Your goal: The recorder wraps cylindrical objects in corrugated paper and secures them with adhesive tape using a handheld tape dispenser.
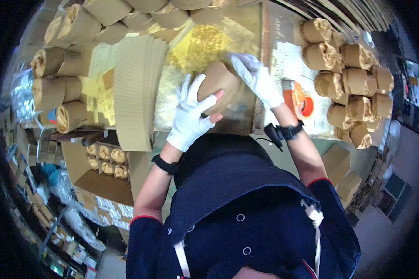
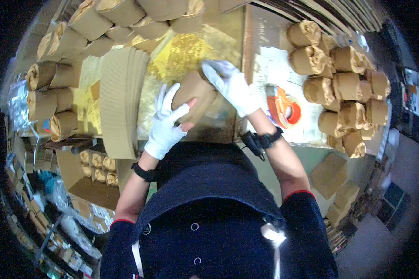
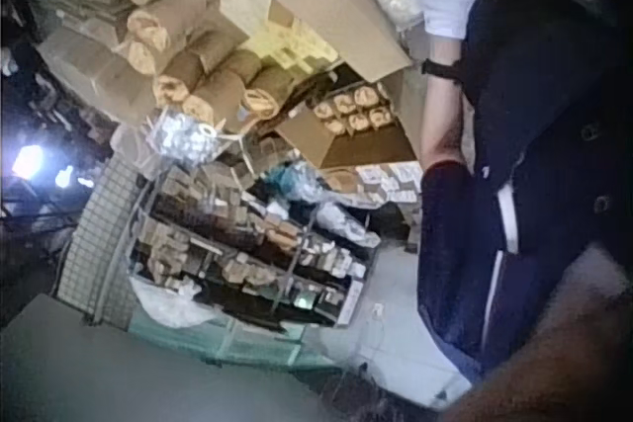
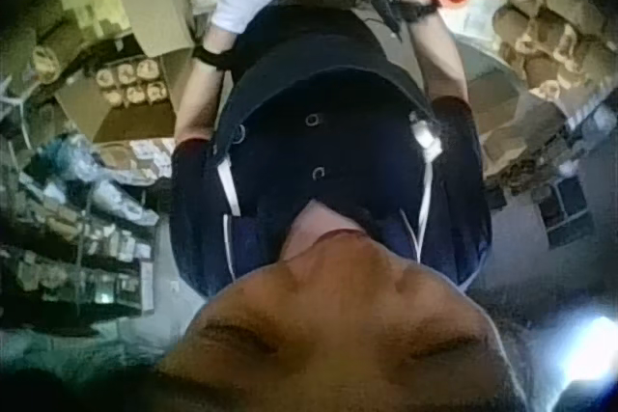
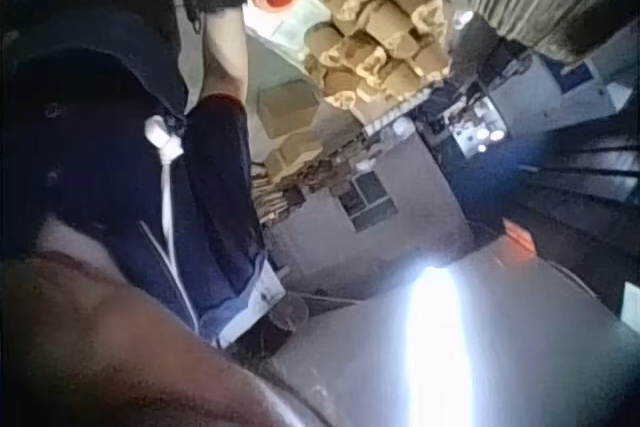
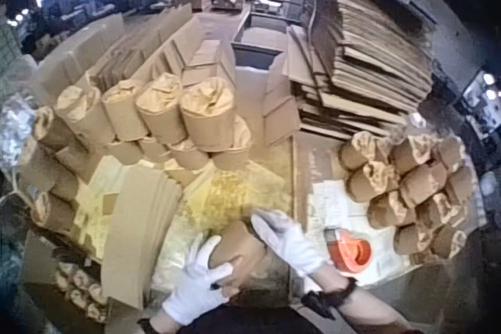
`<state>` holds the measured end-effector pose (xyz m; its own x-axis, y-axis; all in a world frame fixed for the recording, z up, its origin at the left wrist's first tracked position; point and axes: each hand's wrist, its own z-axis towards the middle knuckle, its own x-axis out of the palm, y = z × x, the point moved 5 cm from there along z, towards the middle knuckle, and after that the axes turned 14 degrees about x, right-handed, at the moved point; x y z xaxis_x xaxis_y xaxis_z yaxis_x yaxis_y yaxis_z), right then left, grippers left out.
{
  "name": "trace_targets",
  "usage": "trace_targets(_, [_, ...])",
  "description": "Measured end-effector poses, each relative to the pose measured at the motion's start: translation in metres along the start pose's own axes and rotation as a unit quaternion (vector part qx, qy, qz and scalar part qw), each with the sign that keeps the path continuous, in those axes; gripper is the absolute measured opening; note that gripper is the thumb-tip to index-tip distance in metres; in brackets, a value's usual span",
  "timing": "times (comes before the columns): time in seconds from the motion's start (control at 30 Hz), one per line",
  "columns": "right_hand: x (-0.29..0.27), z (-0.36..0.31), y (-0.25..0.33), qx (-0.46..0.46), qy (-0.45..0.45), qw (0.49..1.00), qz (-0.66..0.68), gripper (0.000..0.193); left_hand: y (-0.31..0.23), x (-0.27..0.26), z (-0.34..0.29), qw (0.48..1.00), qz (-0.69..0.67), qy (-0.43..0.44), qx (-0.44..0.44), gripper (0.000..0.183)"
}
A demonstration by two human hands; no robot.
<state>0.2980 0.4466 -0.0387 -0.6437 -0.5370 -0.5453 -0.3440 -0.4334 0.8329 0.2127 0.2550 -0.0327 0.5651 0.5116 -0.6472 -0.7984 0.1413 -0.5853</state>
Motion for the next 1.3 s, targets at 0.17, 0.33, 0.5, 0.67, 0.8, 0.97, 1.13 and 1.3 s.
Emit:
trace_targets(0.17, [-0.146, -0.063, -0.034, 0.353, 0.088, 0.830, -0.423, 0.048, -0.009, 0.015, -0.001, 0.987, 0.100, 0.120, -0.045, 0.067])
trace_targets(0.33, [-0.147, -0.118, -0.104, 0.070, -0.042, 0.745, -0.662, 0.064, -0.032, 0.035, 0.015, 0.962, 0.127, 0.197, -0.142, 0.105])
trace_targets(0.5, [-0.149, -0.113, -0.086, 0.382, 0.120, 0.894, -0.202, 0.057, -0.038, 0.036, 0.013, 0.955, 0.150, 0.223, -0.120, 0.103])
trace_targets(0.67, [-0.106, -0.146, -0.027, 0.476, 0.199, 0.827, 0.223, 0.049, -0.018, 0.024, 0.016, 0.970, 0.073, 0.195, -0.126, 0.098])
trace_targets(0.8, [-0.052, -0.095, -0.015, 0.477, 0.277, 0.831, -0.070, 0.065, -0.003, 0.000, 0.024, 0.987, 0.121, 0.108, -0.005, 0.090])
trace_targets(0.97, [-0.044, -0.084, -0.003, 0.426, 0.304, 0.852, 0.032, 0.066, 0.031, -0.002, 0.009, 0.991, 0.057, 0.093, -0.077, 0.084])
trace_targets(1.13, [-0.053, -0.133, -0.039, 0.507, 0.223, 0.832, -0.001, 0.068, 0.030, 0.006, 0.033, 0.949, -0.009, 0.241, -0.200, 0.105])
trace_targets(1.3, [-0.044, -0.133, -0.042, 0.534, 0.219, 0.812, -0.087, 0.072, 0.011, 0.031, 0.066, 0.931, 0.085, 0.293, -0.203, 0.089])
